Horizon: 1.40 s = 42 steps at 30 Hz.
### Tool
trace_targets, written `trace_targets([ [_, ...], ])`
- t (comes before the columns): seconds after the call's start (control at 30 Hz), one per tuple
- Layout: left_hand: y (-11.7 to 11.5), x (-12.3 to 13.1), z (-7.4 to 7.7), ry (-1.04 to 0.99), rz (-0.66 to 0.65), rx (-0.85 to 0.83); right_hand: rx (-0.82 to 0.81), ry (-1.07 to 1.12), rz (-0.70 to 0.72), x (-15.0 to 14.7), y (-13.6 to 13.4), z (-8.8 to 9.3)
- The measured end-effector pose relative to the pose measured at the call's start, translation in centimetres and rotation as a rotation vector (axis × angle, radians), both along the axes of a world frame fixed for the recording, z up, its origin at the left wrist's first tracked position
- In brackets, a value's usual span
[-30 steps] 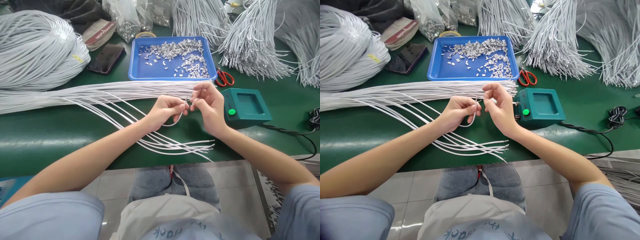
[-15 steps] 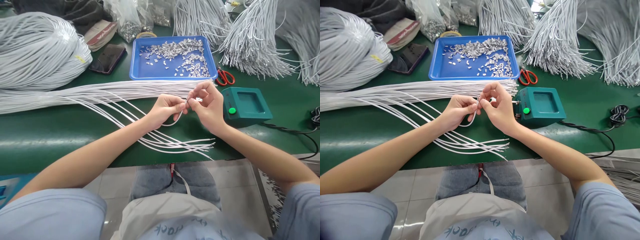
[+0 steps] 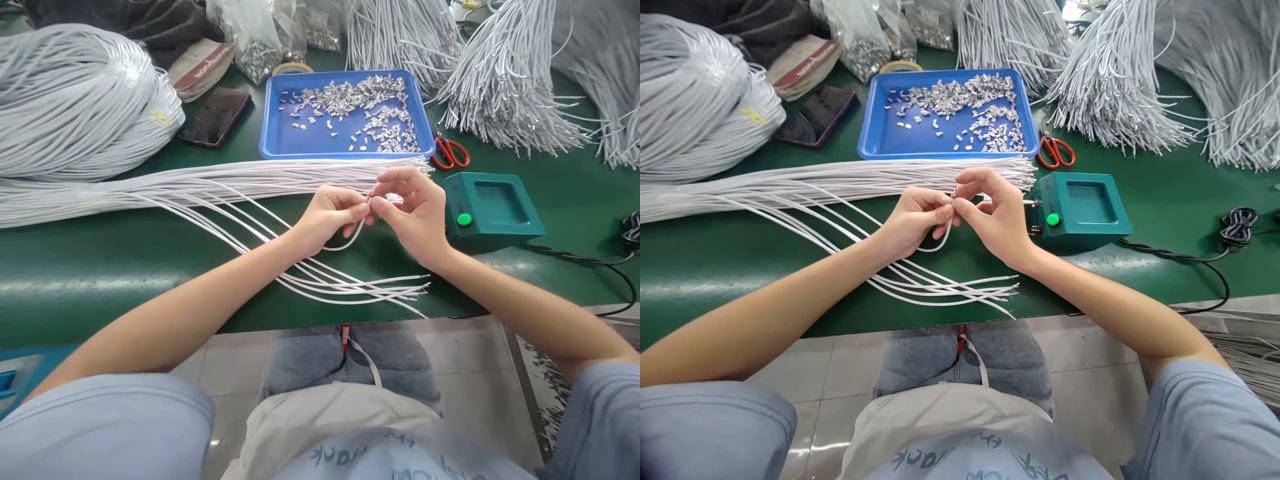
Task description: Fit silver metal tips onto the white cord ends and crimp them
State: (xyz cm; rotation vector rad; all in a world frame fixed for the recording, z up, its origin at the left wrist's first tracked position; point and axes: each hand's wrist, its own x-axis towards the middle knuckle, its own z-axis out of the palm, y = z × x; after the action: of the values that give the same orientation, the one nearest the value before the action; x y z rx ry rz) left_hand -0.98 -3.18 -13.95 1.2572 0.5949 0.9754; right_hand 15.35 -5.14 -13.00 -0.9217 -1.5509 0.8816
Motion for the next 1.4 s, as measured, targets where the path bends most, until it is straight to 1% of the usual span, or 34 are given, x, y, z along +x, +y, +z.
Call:
trace_targets([
  [0.2,-0.2,0.2,0.0,0.08,0.125,0.085,-0.004,-0.007,-0.051,0.1,0.2,0.1],
  [0.3,-0.3,0.2,0.1,0.095,0.165,0.127,0.003,-0.005,-0.054,0.2,0.2,0.2],
  [0.47,-0.4,0.3,0.3,0.093,0.221,0.131,0.061,0.016,-0.017,0.1,-0.1,0.2],
  [0.6,-0.4,0.4,0.3,0.12,0.246,0.114,0.094,-0.039,-0.062,0.0,0.0,0.0],
  [0.7,-0.5,0.3,0.4,0.139,0.248,0.108,0.139,-0.071,-0.086,0.2,0.5,-0.2],
  [0.77,-0.5,0.3,0.4,0.143,0.232,0.085,0.21,-0.119,-0.094,0.5,0.9,-0.3],
  [0.9,-0.7,0.3,0.8,0.104,0.11,-0.022,0.424,-0.214,-0.071,0.9,1.3,-0.2],
  [0.97,-0.8,0.3,1.0,0.111,0.047,-0.041,0.472,-0.211,-0.05,1.0,1.3,0.0],
  [1.0,-0.8,0.3,1.1,0.134,0.035,-0.023,0.442,-0.189,-0.051,0.9,1.2,0.2],
  [1.03,-0.8,0.3,1.1,0.171,0.051,0.025,0.368,-0.148,-0.046,0.9,1.1,0.4],
  [1.07,-0.8,0.1,1.2,0.223,0.096,0.112,0.251,-0.084,-0.019,0.8,1.1,0.7],
  [1.1,-0.7,-0.1,1.2,0.286,0.169,0.235,0.097,-0.001,0.035,0.6,1.0,0.9],
  [1.17,-0.4,-0.8,1.4,0.432,0.321,0.539,-0.258,0.192,0.207,0.4,0.7,1.4],
  [1.2,-0.2,-1.2,1.4,0.503,0.367,0.683,-0.423,0.282,0.31,0.2,0.6,1.7],
  [1.23,-0.1,-1.5,1.5,0.563,0.387,0.803,-0.561,0.353,0.407,0.1,0.5,1.9],
  [1.27,0.0,-1.9,1.6,0.609,0.389,0.891,-0.662,0.4,0.492,0.0,0.3,2.0],
  [1.3,0.1,-2.1,1.7,0.636,0.39,0.955,-0.724,0.422,0.563,0.0,0.3,2.2],
  [1.33,0.0,-2.1,1.8,0.64,0.401,1.003,-0.749,0.428,0.615,0.0,0.2,2.2],
  [1.37,-0.1,-2.1,1.9,0.622,0.434,1.034,-0.745,0.423,0.636,0.0,0.2,2.3],
  [1.4,-0.4,-1.9,2.1,0.594,0.481,1.038,-0.712,0.415,0.62,0.1,0.2,2.3],
])
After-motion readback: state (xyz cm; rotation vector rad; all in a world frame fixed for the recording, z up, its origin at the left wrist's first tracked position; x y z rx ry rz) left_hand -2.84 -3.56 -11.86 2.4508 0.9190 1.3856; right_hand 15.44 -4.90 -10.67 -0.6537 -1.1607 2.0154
